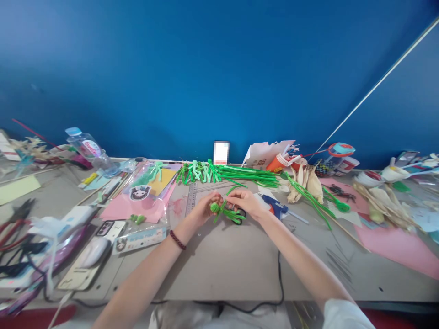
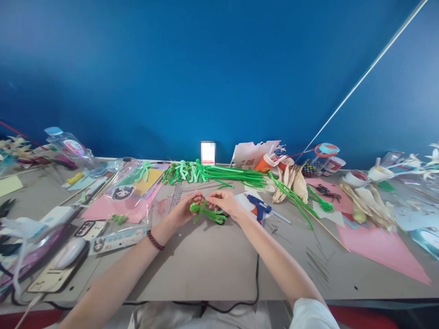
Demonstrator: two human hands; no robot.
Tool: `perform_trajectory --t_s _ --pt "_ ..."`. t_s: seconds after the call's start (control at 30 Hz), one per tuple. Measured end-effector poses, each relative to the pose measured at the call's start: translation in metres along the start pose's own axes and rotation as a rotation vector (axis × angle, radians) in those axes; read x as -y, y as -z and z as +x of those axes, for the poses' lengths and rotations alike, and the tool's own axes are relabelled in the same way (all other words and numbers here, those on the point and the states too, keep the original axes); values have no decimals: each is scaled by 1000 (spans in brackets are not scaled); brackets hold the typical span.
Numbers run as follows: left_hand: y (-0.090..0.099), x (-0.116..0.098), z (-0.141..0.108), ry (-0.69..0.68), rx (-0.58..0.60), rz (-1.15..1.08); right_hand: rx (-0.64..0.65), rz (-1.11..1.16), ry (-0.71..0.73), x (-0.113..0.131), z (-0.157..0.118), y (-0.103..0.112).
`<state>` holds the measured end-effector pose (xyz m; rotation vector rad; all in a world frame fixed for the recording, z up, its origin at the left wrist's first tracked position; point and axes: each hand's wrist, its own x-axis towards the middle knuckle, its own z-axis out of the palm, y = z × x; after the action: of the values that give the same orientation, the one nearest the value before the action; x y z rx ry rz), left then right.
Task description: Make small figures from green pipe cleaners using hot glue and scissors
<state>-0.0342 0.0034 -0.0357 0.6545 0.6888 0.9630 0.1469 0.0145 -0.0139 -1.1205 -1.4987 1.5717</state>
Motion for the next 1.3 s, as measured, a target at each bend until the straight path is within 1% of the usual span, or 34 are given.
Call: perform_trajectory --t_s 0.1,0.23,0.3,0.37,0.43,0.5,0.63,0.73,0.83,0.93,1.07,1.17,1.23,1.3 --pt "4 -2 2 -44 -17 -66 -92 83 49 -3 4 0" --pt "6 4 4 -27 42 -72 -163 208 50 -5 8 3" --pt "5 9 4 -39 64 -19 -198 265 36 -6 9 5" --pt "2 14 4 -96 54 94 -221 295 28 -6 10 6" --pt "0 20 4 -174 14 198 -222 292 22 -6 10 6" --pt "0 24 4 -234 -48 254 -201 266 20 -6 9 4" --pt "3 26 7 -288 -147 290 -192 251 39 -5 8 2" --pt "3 25 8 -323 -198 323 -204 236 63 -7 9 0" --pt "1 25 7 -372 -227 361 -220 191 120 -10 10 -2" --pt "-3 25 4 -484 -242 462 -230 148 177 -11 9 -5" --pt "-5 20 -2 -745 -319 793 -210 129 203 -6 5 -7" --pt "-1 15 -6 -905 -360 964 -184 177 192 -2 1 -8" --pt "3 13 -8 -962 -352 1031 -152 228 160 0 -1 -9" --pt "8 12 -9 -976 -327 1064 -116 268 128 0 -3 -10"
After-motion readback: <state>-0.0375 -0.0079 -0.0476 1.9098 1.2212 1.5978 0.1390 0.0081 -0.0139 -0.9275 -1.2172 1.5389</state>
